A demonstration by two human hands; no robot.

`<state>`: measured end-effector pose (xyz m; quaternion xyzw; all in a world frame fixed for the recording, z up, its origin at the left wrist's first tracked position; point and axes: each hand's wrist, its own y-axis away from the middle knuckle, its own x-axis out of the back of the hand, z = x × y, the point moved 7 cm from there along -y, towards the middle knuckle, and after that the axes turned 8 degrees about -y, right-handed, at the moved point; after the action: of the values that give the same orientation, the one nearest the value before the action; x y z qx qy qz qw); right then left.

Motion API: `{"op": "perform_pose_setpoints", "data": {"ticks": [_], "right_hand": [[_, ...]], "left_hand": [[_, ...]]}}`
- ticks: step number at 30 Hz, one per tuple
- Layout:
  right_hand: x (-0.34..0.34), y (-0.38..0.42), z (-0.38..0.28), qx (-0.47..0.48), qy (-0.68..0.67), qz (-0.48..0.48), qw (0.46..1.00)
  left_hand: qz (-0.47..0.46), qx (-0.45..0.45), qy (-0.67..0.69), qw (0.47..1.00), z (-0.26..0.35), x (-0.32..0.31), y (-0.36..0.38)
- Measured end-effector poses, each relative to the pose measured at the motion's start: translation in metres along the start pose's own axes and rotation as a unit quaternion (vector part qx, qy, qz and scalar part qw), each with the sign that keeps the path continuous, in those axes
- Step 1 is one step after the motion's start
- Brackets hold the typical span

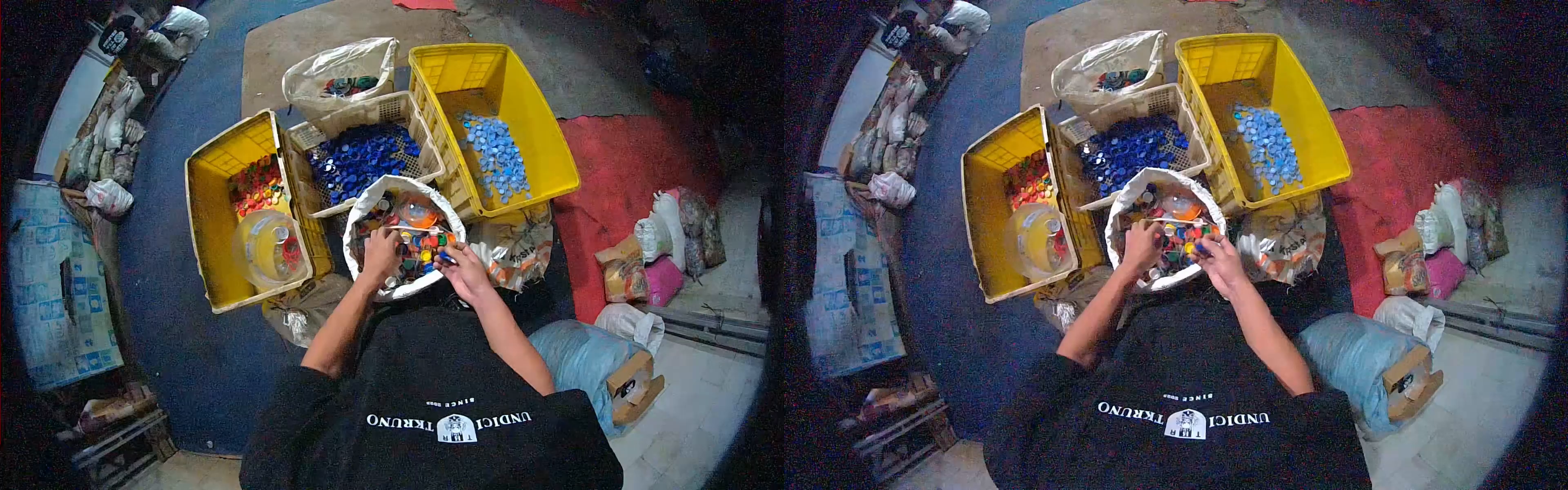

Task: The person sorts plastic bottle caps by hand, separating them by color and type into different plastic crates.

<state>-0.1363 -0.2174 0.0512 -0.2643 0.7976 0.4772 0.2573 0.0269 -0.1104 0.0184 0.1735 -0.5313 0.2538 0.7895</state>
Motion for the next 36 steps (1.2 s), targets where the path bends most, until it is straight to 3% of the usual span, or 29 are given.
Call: {"op": "perform_pose_setpoints", "data": {"ticks": [1,3,5,7,9,11,13,15,17,19,20,21,23,24,29,31,35,36], "right_hand": [[0.000,-0.001,0.000,0.002,-0.013,-0.017,1.000],[-0.001,-0.008,0.001,0.000,0.006,-0.013,1.000],[-0.010,-0.013,0.011,-0.070,-0.019,-0.042,0.996],[-0.025,-0.018,0.019,-0.096,-0.021,-0.063,0.993],[-0.045,-0.022,0.030,-0.145,-0.021,-0.098,0.984],[-0.065,-0.026,0.044,-0.203,-0.029,-0.144,0.968],[-0.059,-0.044,0.051,-0.169,-0.036,-0.113,0.978],[-0.057,-0.056,0.047,-0.171,-0.012,-0.120,0.978],[-0.052,-0.059,0.042,-0.171,0.009,-0.123,0.977],[-0.055,-0.050,0.027,-0.142,-0.002,-0.117,0.983],[-0.054,-0.047,0.020,-0.124,0.003,-0.100,0.987],[-0.053,-0.044,0.018,-0.123,0.001,-0.099,0.987],[-0.042,-0.041,0.009,-0.103,-0.032,-0.035,0.994],[-0.036,-0.041,0.007,-0.093,-0.041,-0.040,0.994],[-0.021,-0.017,-0.006,-0.057,-0.018,-0.038,0.997],[-0.016,-0.011,-0.007,-0.056,-0.033,-0.033,0.997],[-0.002,-0.010,-0.009,-0.044,-0.041,-0.011,0.998],[-0.002,-0.009,-0.010,-0.044,-0.041,-0.010,0.998]], "left_hand": [[0.010,0.007,0.113,0.994,-0.004,0.011,0.002],[0.041,-0.003,0.134,0.990,-0.005,0.035,-0.003],[0.037,0.159,0.398,0.902,-0.025,0.043,0.003],[0.070,0.144,0.387,0.908,-0.013,0.070,0.005],[0.044,0.105,0.387,0.915,0.006,0.082,0.005],[0.055,0.020,0.284,0.957,0.033,0.113,0.003],[0.130,0.016,0.277,0.952,0.033,0.116,0.002],[0.123,0.146,0.447,0.874,0.004,0.096,0.001],[0.152,0.174,0.456,0.860,-0.010,0.088,0.001],[0.089,0.123,0.165,0.975,-0.009,0.068,-0.007],[-0.031,0.137,0.067,0.988,-0.010,0.042,-0.007],[-0.033,0.136,0.066,0.988,-0.013,0.031,-0.006],[-0.105,0.071,-0.173,0.977,-0.015,-0.010,-0.003],[-0.106,0.067,-0.183,0.975,-0.027,-0.036,-0.004],[-0.048,0.058,-0.201,0.977,-0.022,-0.043,-0.004],[-0.036,0.022,-0.295,0.955,-0.031,-0.063,-0.005],[-0.119,0.025,-0.284,0.951,-0.033,-0.069,-0.009],[-0.143,0.094,-0.179,0.969,-0.041,-0.069,-0.009]]}}
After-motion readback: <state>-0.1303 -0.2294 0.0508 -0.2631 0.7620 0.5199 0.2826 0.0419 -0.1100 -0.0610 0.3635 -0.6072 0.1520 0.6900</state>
